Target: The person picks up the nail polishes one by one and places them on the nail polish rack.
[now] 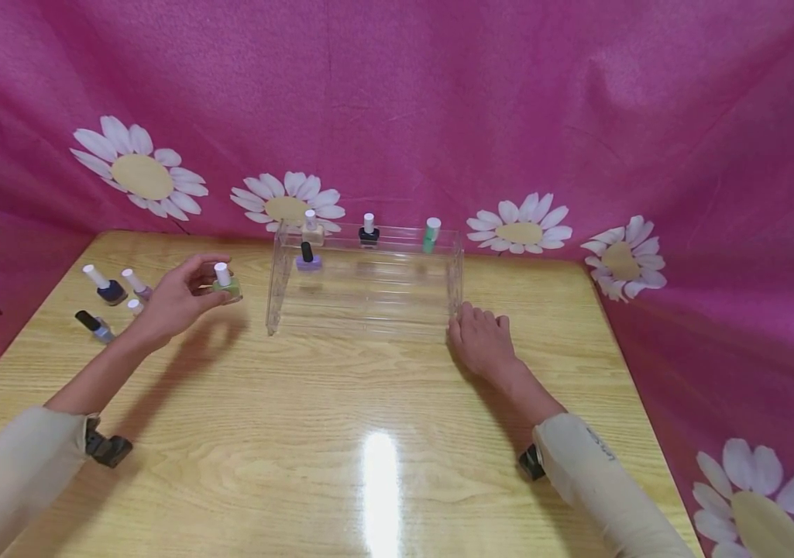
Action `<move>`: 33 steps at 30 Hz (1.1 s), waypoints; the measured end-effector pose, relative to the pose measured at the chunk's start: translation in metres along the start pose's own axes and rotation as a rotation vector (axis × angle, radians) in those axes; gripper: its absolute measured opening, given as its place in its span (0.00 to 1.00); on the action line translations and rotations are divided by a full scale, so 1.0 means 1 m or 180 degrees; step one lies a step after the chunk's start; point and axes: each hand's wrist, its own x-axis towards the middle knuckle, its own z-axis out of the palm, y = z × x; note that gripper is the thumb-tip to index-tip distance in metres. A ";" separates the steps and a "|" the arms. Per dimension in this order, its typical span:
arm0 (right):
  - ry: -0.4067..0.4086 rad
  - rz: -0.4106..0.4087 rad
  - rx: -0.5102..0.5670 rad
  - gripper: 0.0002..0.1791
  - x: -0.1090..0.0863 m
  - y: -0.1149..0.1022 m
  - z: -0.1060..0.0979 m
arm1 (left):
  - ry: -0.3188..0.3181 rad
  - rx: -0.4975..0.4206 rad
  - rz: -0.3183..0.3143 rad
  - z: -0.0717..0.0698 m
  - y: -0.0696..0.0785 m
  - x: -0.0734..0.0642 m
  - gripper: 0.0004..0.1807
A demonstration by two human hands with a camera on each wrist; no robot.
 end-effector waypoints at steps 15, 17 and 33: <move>-0.0033 0.0049 -0.0039 0.15 0.000 0.001 0.001 | -0.0301 -0.0401 0.0259 0.036 0.027 0.034 0.22; -0.0039 0.0046 -0.0034 0.15 -0.001 0.001 0.001 | -0.0350 -0.0408 0.0297 0.041 0.030 0.039 0.22; 0.0007 0.0017 -0.0021 0.16 -0.001 0.001 0.001 | -0.0607 -0.0469 0.0693 0.087 0.045 0.075 0.21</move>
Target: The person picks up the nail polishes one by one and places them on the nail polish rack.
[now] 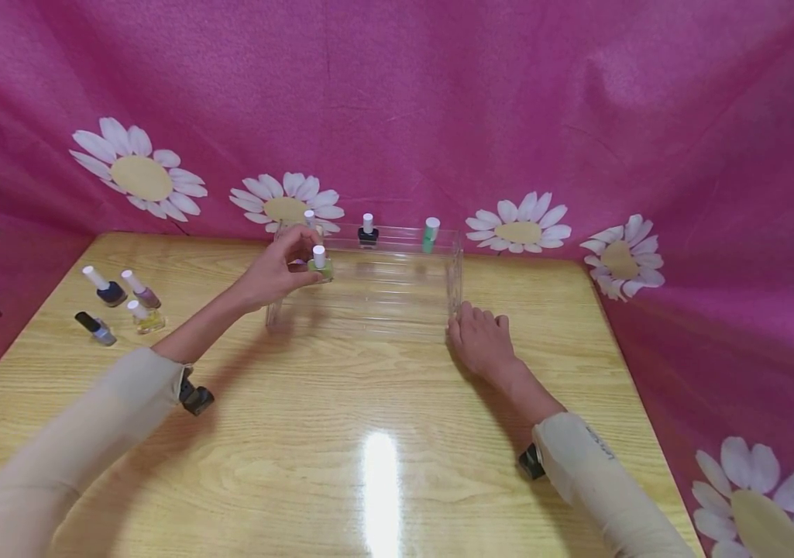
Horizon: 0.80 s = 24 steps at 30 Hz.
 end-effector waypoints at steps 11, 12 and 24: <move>-0.0009 0.0036 0.0012 0.15 0.002 -0.001 0.000 | -0.0149 -0.0002 0.0008 0.023 -0.003 0.027 0.20; -0.0015 0.0041 0.0010 0.15 0.002 -0.001 0.000 | -0.0154 0.0009 0.0013 0.025 -0.004 0.029 0.20; -0.0014 0.0012 0.0039 0.14 0.000 -0.001 -0.001 | -0.0075 0.0132 -0.0029 0.040 -0.012 0.049 0.19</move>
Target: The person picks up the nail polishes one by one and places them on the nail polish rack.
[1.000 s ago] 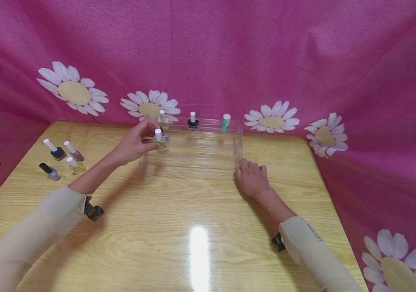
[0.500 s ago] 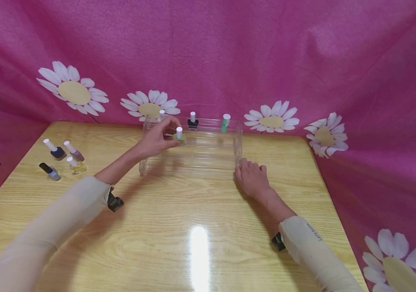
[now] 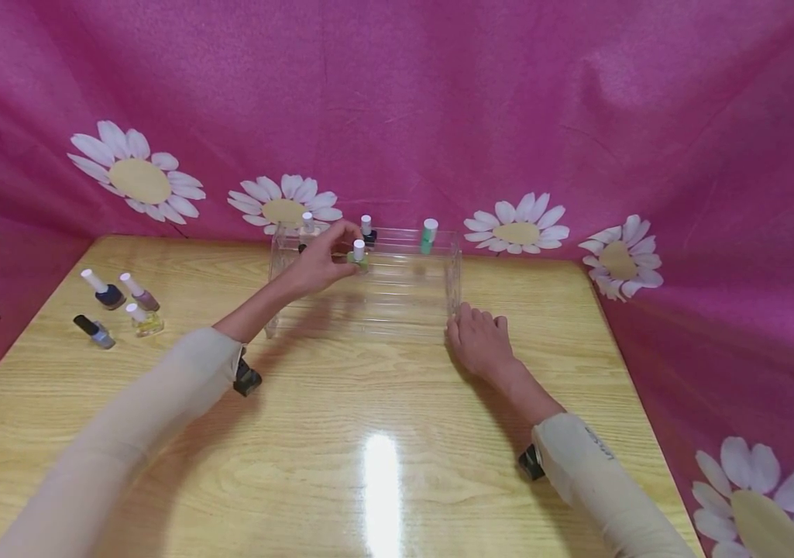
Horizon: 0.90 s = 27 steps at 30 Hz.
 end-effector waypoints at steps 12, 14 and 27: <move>-0.0051 0.0042 -0.0045 0.14 0.002 0.001 0.001 | 0.0146 -0.0027 0.0075 0.008 -0.016 0.011 0.21; -0.0049 0.0039 -0.0052 0.14 0.002 0.001 0.001 | 0.0174 -0.0031 0.0091 0.009 -0.018 0.012 0.21; 0.0023 -0.0012 -0.0046 0.14 0.000 0.000 0.001 | 0.0009 0.0311 -0.0089 0.011 -0.027 0.013 0.19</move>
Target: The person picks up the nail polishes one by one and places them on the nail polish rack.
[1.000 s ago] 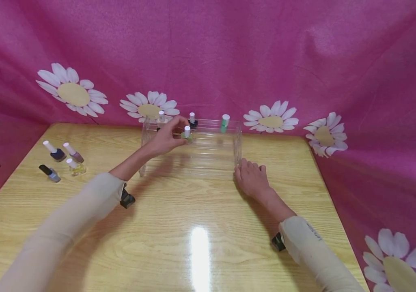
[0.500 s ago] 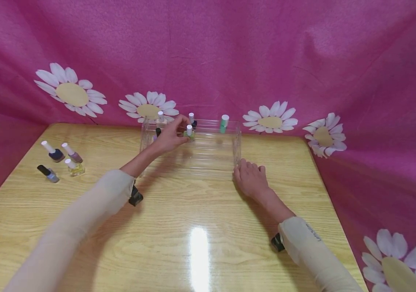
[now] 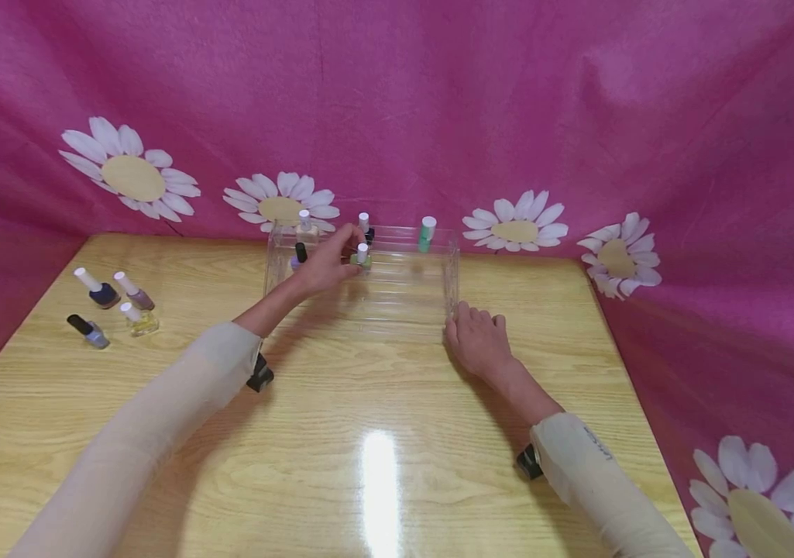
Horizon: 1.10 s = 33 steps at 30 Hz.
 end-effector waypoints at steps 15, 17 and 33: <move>-0.0001 -0.0025 -0.0003 0.14 0.000 -0.001 -0.001 | -0.0108 0.0130 -0.0113 -0.001 0.003 0.001 0.20; -0.0011 -0.0028 -0.0008 0.13 0.000 -0.001 -0.001 | -0.0079 0.0125 -0.0108 0.000 0.002 0.001 0.21; -0.0088 0.0028 -0.0024 0.15 0.001 0.000 -0.001 | 0.0147 0.0110 0.0081 -0.020 0.022 -0.014 0.28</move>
